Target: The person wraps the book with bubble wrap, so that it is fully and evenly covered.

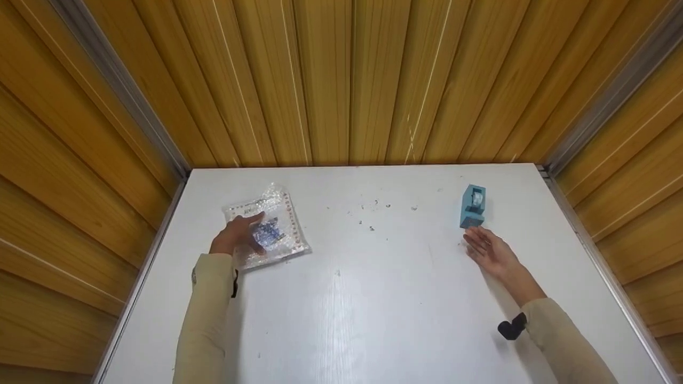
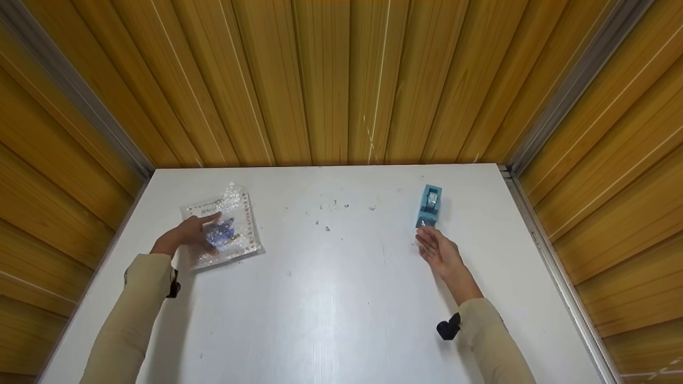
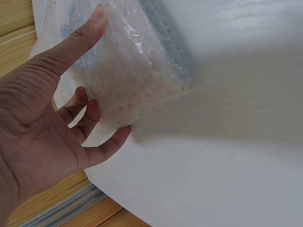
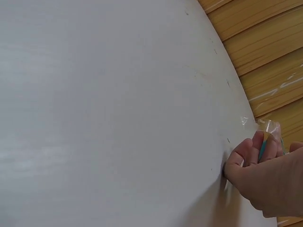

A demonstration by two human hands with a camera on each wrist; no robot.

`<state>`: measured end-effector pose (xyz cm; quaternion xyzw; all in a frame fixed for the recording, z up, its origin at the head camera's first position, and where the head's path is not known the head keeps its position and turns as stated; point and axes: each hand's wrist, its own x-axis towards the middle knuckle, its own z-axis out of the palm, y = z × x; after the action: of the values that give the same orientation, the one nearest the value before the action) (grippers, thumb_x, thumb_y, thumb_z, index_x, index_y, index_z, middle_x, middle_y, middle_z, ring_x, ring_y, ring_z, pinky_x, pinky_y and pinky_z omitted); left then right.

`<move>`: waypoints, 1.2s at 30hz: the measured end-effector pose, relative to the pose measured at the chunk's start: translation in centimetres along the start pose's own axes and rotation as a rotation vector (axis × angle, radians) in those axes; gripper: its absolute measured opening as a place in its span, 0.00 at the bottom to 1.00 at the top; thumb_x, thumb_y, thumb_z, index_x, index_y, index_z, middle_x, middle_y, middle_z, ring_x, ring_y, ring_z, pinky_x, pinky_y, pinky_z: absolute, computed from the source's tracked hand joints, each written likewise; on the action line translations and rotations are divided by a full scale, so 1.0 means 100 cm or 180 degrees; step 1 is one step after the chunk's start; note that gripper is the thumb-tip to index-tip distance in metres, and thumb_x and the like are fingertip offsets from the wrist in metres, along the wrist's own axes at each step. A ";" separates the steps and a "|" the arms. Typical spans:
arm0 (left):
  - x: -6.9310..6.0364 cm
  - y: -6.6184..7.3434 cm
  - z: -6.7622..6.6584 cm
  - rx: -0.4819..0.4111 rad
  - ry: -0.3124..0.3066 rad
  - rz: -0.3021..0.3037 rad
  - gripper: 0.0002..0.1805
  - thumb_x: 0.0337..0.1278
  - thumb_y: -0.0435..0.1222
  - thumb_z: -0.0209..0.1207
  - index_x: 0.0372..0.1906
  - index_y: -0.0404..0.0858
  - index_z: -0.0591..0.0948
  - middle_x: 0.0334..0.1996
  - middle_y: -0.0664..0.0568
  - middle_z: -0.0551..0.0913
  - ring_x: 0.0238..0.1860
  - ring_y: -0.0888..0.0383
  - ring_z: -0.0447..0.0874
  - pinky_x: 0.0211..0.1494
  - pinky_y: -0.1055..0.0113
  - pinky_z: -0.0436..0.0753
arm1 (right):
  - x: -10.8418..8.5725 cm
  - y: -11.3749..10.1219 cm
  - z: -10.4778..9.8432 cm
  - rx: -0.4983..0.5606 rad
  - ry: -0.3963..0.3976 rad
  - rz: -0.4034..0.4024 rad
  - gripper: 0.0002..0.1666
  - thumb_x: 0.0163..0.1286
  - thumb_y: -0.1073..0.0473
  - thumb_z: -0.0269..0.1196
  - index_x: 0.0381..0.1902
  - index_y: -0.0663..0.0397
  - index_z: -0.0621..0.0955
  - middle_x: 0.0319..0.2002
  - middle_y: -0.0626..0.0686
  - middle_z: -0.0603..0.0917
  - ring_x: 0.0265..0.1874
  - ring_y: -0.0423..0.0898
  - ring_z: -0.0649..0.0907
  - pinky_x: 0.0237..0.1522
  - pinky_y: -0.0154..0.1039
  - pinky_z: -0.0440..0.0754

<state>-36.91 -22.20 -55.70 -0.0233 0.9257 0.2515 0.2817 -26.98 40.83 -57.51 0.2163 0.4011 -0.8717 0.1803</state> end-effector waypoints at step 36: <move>-0.014 0.006 0.000 -0.0148 0.0040 -0.0019 0.63 0.44 0.37 0.78 0.83 0.58 0.50 0.82 0.32 0.37 0.80 0.26 0.34 0.77 0.26 0.48 | 0.034 0.003 0.002 -0.2258 0.1255 -0.0743 0.31 0.74 0.48 0.64 0.65 0.64 0.76 0.26 0.36 0.89 0.30 0.32 0.89 0.37 0.28 0.87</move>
<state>-35.86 -21.84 -54.72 -0.0341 0.9212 0.2720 0.2760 -29.73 40.07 -59.33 0.2565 0.7250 -0.6360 0.0636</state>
